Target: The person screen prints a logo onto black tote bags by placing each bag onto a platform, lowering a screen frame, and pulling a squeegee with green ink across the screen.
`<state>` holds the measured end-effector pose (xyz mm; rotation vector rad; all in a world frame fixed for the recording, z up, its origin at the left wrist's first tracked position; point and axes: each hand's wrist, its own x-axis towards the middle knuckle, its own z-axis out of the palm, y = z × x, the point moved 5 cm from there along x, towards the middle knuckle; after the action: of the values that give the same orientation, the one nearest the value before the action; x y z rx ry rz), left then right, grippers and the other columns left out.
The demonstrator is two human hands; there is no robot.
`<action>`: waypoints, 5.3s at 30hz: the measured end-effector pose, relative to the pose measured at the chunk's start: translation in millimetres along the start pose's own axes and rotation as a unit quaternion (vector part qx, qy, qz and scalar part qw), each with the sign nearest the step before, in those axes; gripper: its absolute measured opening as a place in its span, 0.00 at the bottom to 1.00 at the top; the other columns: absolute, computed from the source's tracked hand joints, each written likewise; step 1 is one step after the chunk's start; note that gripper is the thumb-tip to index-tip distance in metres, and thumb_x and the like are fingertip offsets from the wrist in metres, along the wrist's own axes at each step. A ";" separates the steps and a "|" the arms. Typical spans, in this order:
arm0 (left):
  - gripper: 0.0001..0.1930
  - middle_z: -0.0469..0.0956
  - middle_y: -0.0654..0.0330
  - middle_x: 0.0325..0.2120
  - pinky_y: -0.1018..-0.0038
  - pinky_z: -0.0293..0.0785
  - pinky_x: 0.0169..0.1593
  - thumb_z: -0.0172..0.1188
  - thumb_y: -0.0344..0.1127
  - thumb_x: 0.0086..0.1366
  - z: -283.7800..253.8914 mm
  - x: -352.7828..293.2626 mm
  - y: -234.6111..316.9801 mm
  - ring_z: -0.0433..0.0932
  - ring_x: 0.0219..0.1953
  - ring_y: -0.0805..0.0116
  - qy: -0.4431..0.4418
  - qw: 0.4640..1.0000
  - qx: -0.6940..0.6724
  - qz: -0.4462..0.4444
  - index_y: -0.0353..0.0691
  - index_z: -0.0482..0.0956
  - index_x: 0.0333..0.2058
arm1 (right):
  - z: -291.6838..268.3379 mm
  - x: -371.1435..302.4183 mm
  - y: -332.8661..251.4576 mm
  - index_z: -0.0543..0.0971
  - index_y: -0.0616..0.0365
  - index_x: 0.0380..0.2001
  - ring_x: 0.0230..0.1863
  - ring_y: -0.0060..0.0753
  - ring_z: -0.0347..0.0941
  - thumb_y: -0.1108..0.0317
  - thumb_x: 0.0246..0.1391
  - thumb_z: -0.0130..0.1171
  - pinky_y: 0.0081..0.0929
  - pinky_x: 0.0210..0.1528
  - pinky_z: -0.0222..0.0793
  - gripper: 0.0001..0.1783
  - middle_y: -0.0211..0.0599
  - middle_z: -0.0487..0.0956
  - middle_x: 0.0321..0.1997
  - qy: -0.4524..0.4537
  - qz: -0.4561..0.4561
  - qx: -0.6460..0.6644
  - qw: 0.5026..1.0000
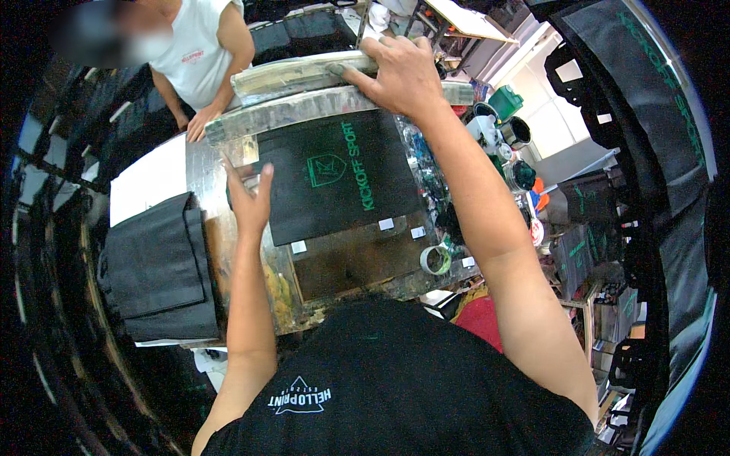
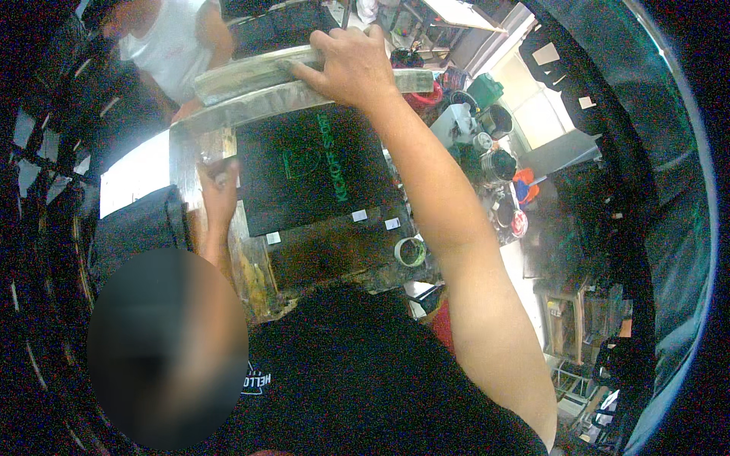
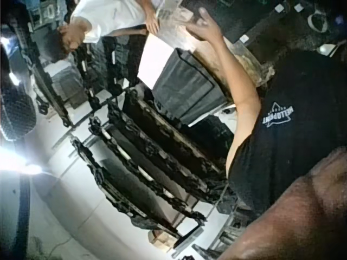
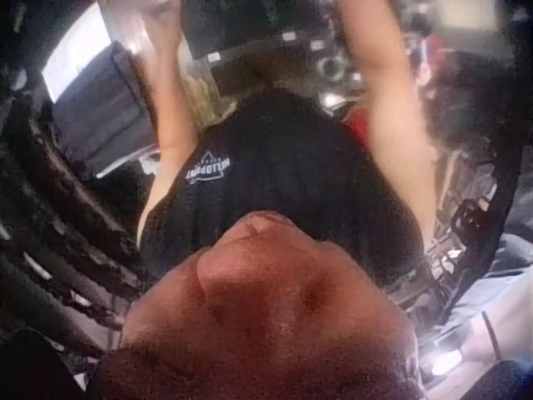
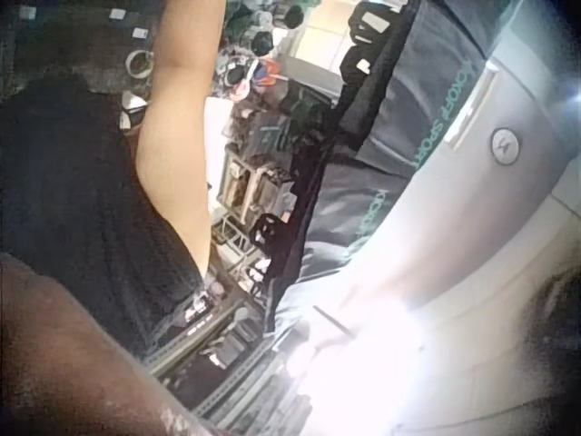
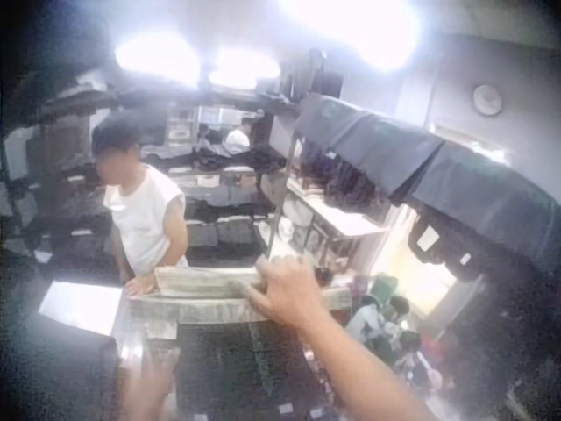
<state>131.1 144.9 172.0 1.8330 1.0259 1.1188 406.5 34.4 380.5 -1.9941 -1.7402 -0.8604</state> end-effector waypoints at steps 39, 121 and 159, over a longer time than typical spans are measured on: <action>0.15 0.84 0.63 0.32 0.76 0.75 0.37 0.65 0.30 0.62 -302.3 48.1 -131.5 0.80 0.34 0.75 0.058 0.973 0.122 -0.186 0.36 0.84 0.48 | 3.1 16.9 2.2 0.81 0.57 0.43 0.49 0.51 0.77 0.41 0.58 0.59 0.48 0.54 0.66 0.28 0.47 0.83 0.42 -0.036 0.036 0.022 0.998; 0.56 0.61 0.46 0.71 0.48 0.53 0.73 0.57 0.80 0.54 157.1 -126.0 -1.6 0.60 0.72 0.43 -0.436 0.899 0.043 -0.003 0.42 0.62 0.70 | -1.8 28.9 14.3 0.83 0.61 0.40 0.43 0.53 0.79 0.33 0.61 0.50 0.48 0.51 0.66 0.37 0.53 0.83 0.36 -0.024 0.011 0.087 0.996; 0.57 0.61 0.50 0.68 0.55 0.76 0.58 0.38 0.84 0.62 8.4 -194.3 -72.3 0.73 0.62 0.51 -0.044 0.733 -0.405 -0.545 0.43 0.44 0.75 | 261.8 -150.0 5.5 0.74 0.46 0.54 0.52 0.42 0.71 0.65 0.38 0.76 0.50 0.51 0.60 0.36 0.33 0.75 0.45 -0.252 0.010 0.043 0.967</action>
<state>62.9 -1.7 42.0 0.3719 1.0450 0.5286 458.0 83.4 87.2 -2.3046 -1.9651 -0.2668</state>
